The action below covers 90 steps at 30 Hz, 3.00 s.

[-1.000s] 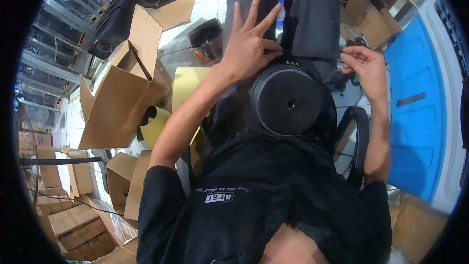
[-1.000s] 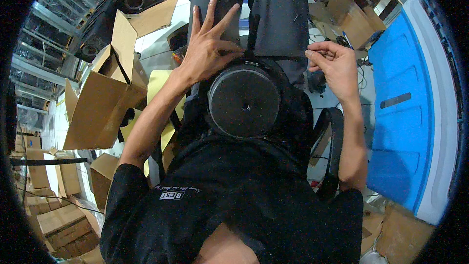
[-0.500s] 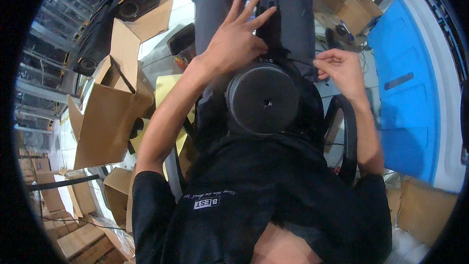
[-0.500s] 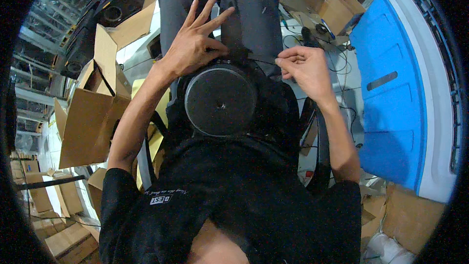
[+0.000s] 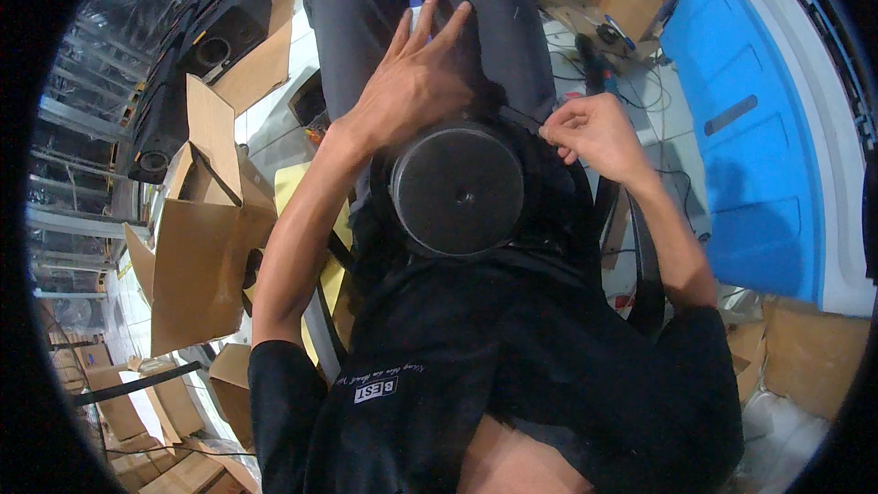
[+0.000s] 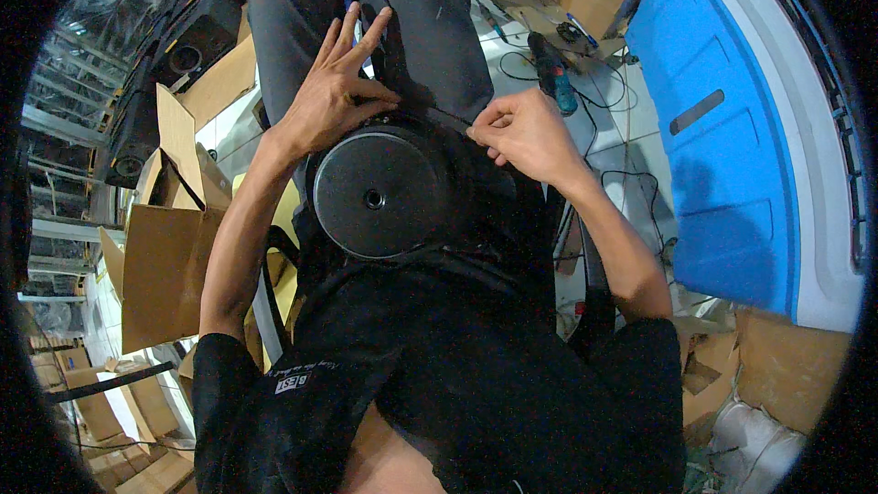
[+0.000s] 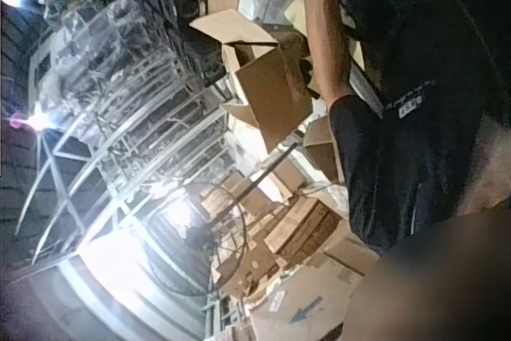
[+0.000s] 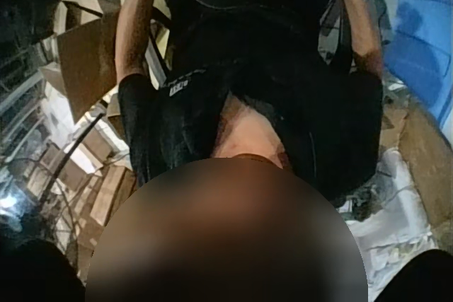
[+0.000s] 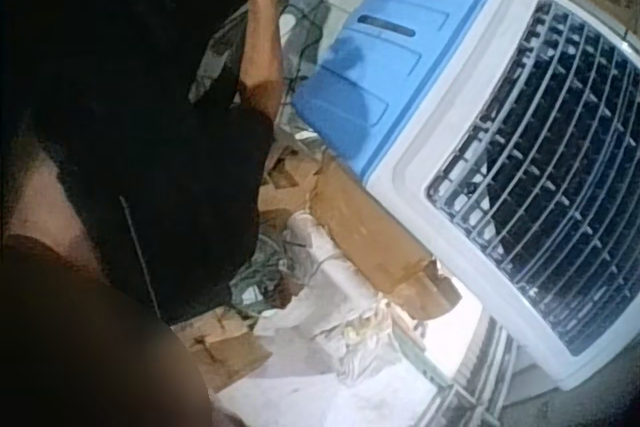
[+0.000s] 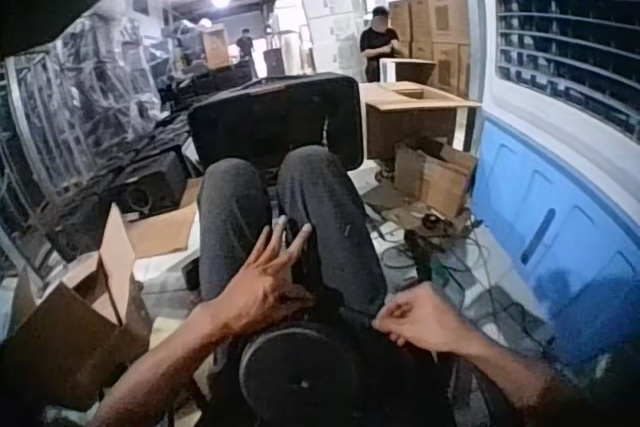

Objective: The person assembles a speaker by connecting internal wires, inserting a subwoofer, and applying foam tape to the subwoofer rim. They then place the subwoofer into the speaker enclosure and secure it.

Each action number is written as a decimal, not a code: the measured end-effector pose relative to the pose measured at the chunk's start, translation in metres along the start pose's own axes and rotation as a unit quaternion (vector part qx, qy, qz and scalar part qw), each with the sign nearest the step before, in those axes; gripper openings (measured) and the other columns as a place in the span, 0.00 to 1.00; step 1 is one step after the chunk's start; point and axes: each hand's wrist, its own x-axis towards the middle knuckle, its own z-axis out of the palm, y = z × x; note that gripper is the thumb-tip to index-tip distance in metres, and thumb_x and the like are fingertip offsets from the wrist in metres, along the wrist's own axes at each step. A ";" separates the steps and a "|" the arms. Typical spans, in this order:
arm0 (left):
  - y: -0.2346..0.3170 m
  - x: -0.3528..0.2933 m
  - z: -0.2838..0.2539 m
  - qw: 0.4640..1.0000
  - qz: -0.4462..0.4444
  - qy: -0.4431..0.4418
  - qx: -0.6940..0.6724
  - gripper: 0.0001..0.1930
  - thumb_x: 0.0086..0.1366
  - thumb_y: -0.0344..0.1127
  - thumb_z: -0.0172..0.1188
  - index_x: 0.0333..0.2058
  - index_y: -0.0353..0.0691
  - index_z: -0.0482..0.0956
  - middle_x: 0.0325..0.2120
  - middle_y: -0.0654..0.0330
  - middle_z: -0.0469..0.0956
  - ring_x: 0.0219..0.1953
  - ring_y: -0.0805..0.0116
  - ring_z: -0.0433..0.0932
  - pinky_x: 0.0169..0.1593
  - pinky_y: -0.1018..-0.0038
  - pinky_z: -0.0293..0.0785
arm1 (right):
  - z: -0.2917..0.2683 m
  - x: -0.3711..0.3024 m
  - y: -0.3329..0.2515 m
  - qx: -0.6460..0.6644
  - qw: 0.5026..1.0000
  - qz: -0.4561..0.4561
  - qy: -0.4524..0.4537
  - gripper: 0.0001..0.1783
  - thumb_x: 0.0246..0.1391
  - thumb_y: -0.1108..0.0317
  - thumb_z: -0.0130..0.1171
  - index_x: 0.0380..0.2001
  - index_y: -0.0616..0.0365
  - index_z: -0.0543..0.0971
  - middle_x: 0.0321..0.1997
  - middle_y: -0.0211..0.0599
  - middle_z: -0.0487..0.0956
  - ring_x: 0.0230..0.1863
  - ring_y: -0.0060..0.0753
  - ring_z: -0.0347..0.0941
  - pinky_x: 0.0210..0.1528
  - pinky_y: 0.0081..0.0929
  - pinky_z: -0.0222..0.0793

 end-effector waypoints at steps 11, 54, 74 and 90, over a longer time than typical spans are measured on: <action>0.000 0.002 -0.002 0.999 0.033 0.002 0.040 0.09 0.54 0.44 0.71 0.34 0.56 0.92 0.76 0.62 0.50 0.78 0.45 0.40 0.77 0.45 0.40 | 0.006 0.004 0.009 -0.007 0.999 0.019 -0.039 0.09 0.55 0.73 0.64 0.31 0.72 0.84 0.25 0.41 0.84 0.21 0.26 0.81 0.24 0.24 0.75; -0.013 0.028 0.004 0.946 0.260 -0.136 0.141 0.27 0.62 0.44 0.51 0.60 0.77 0.77 0.77 0.64 0.47 0.78 0.54 0.44 0.78 0.45 0.38 | -0.002 0.010 0.009 -0.101 0.981 0.026 -0.163 0.10 0.56 0.74 0.52 0.27 0.67 0.81 0.22 0.36 0.80 0.21 0.26 0.77 0.22 0.25 0.76; -0.014 0.005 0.002 0.996 0.062 -0.047 0.040 0.13 0.59 0.44 0.70 0.35 0.39 0.85 0.57 0.54 0.78 0.57 0.53 0.76 0.56 0.56 0.72 | -0.029 0.009 -0.018 -0.011 0.992 -0.008 -0.129 0.14 0.61 0.65 0.62 0.33 0.68 0.80 0.25 0.35 0.79 0.24 0.23 0.77 0.23 0.23 0.77; -0.005 0.037 -0.004 0.949 -0.153 -0.270 -0.057 0.21 0.64 0.51 0.67 0.34 0.34 0.88 0.29 0.45 0.85 0.33 0.52 0.86 0.41 0.62 0.80 | -0.033 -0.019 -0.009 -0.044 0.999 0.013 -0.021 0.09 0.58 0.71 0.64 0.34 0.69 0.82 0.26 0.36 0.80 0.24 0.21 0.74 0.25 0.21 0.74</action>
